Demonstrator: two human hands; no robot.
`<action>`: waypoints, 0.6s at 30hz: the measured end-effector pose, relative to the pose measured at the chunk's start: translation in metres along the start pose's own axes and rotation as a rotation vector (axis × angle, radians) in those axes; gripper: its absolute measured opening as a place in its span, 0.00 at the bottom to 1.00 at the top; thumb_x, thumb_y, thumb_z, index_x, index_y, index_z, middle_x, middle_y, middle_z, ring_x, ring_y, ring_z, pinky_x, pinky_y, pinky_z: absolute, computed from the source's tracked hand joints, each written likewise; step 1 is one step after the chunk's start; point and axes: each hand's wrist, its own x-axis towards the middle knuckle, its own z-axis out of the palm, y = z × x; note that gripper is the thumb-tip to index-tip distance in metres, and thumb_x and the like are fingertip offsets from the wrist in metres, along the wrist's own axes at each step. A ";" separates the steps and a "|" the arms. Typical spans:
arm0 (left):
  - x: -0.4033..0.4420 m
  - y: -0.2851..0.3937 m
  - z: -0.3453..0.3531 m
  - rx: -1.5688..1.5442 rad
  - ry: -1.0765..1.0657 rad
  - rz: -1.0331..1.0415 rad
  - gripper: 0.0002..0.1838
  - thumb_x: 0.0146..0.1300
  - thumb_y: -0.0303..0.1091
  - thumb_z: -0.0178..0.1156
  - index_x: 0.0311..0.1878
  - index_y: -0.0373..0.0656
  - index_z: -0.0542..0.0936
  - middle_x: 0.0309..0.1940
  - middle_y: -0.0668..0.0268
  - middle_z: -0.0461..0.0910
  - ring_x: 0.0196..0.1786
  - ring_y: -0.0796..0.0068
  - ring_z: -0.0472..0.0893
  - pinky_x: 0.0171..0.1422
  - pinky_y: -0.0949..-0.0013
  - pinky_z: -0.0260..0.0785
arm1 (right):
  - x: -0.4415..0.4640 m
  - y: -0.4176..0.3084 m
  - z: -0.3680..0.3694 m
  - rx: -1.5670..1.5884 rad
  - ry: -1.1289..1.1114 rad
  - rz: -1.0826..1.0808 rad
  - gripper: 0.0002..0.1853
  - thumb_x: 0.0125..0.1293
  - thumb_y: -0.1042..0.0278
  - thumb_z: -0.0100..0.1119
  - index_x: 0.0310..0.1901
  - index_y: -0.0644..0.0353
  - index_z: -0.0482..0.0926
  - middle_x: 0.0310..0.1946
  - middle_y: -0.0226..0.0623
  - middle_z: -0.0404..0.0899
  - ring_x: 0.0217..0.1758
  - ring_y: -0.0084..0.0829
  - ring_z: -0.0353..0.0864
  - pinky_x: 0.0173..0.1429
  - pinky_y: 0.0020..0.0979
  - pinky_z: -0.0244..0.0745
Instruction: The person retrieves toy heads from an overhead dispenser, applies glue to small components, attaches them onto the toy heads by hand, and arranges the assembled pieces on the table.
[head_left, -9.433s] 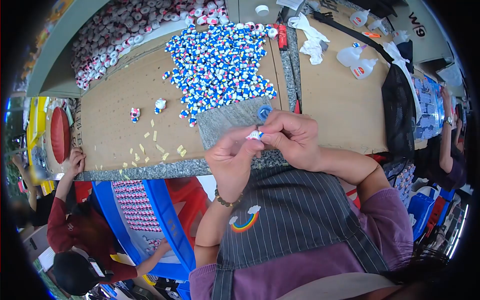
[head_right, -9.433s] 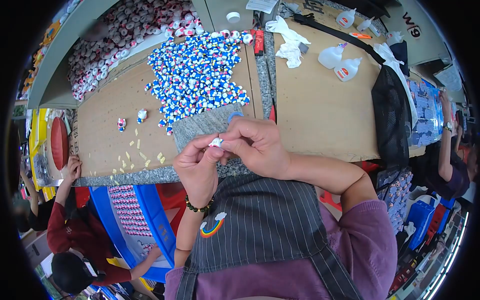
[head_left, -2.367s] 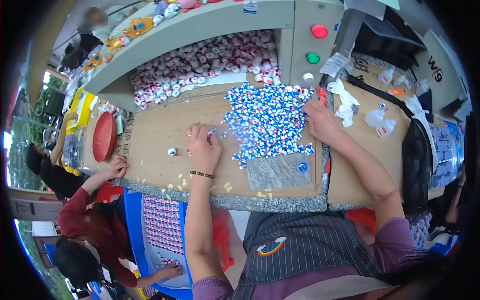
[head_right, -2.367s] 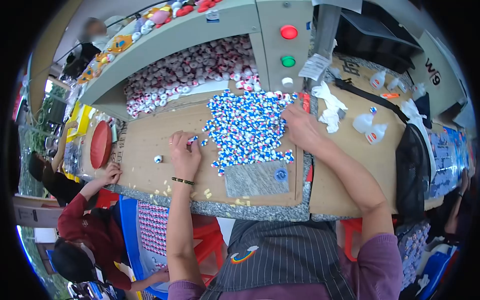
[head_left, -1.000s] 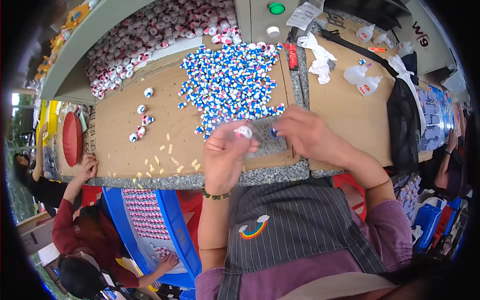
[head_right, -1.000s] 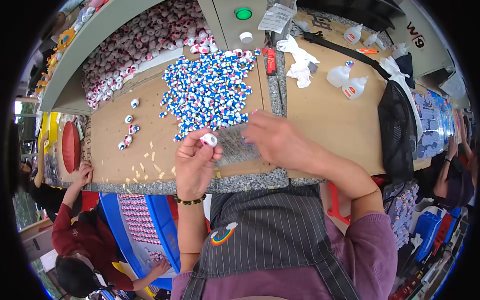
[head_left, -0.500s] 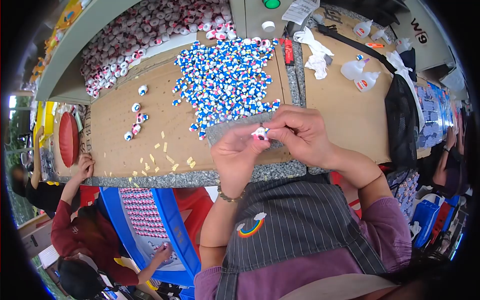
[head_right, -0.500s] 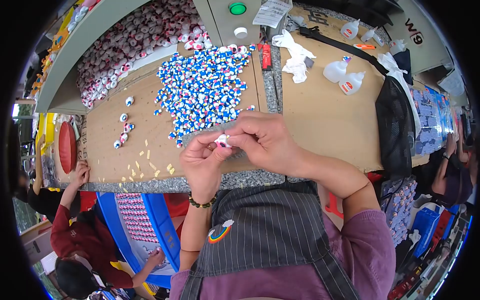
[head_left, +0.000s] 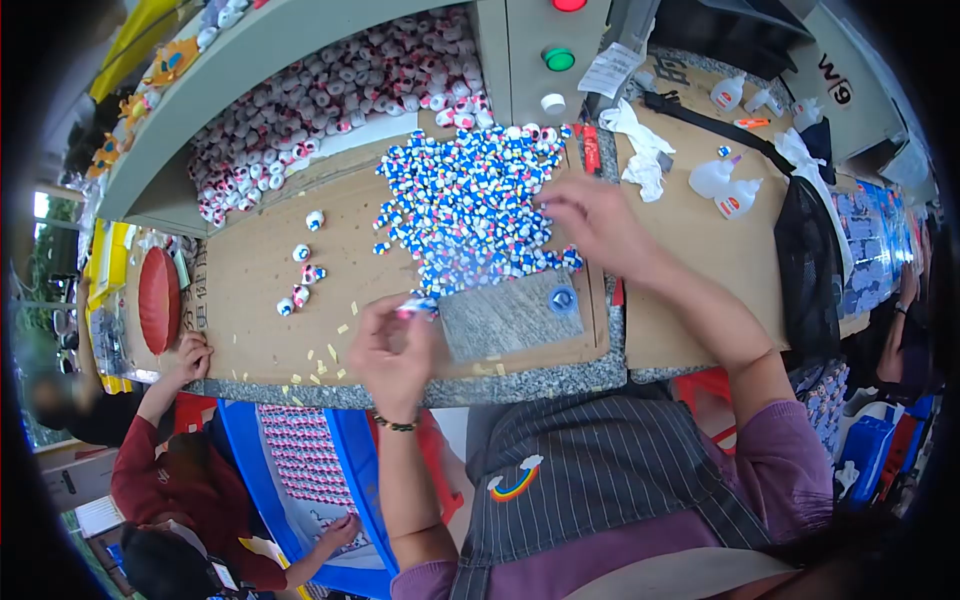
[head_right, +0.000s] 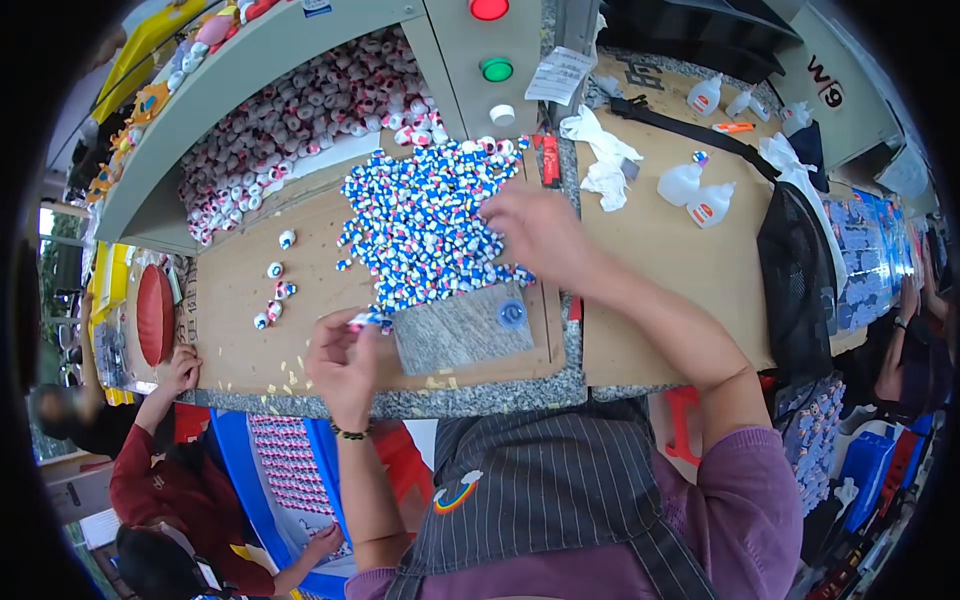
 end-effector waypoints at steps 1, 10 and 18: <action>0.006 -0.007 -0.015 0.156 0.026 0.015 0.12 0.56 0.22 0.66 0.43 0.33 0.79 0.36 0.63 0.81 0.32 0.80 0.80 0.36 0.76 0.72 | 0.008 0.021 -0.003 -0.168 0.075 -0.088 0.07 0.63 0.77 0.56 0.42 0.65 0.79 0.35 0.43 0.77 0.40 0.39 0.80 0.44 0.36 0.74; 0.113 0.015 -0.025 0.810 0.098 0.528 0.13 0.54 0.27 0.63 0.44 0.35 0.80 0.39 0.52 0.78 0.41 0.51 0.78 0.48 0.55 0.71 | 0.032 0.034 0.006 -0.434 0.011 -0.047 0.08 0.56 0.80 0.58 0.38 0.64 0.74 0.38 0.45 0.72 0.43 0.50 0.76 0.45 0.45 0.72; 0.263 -0.002 0.074 0.674 -0.120 0.572 0.12 0.47 0.22 0.60 0.38 0.36 0.82 0.37 0.46 0.81 0.44 0.45 0.80 0.52 0.53 0.73 | 0.022 0.025 0.000 -0.293 0.007 -0.117 0.12 0.50 0.88 0.53 0.36 0.63 0.76 0.35 0.46 0.73 0.41 0.50 0.77 0.43 0.43 0.73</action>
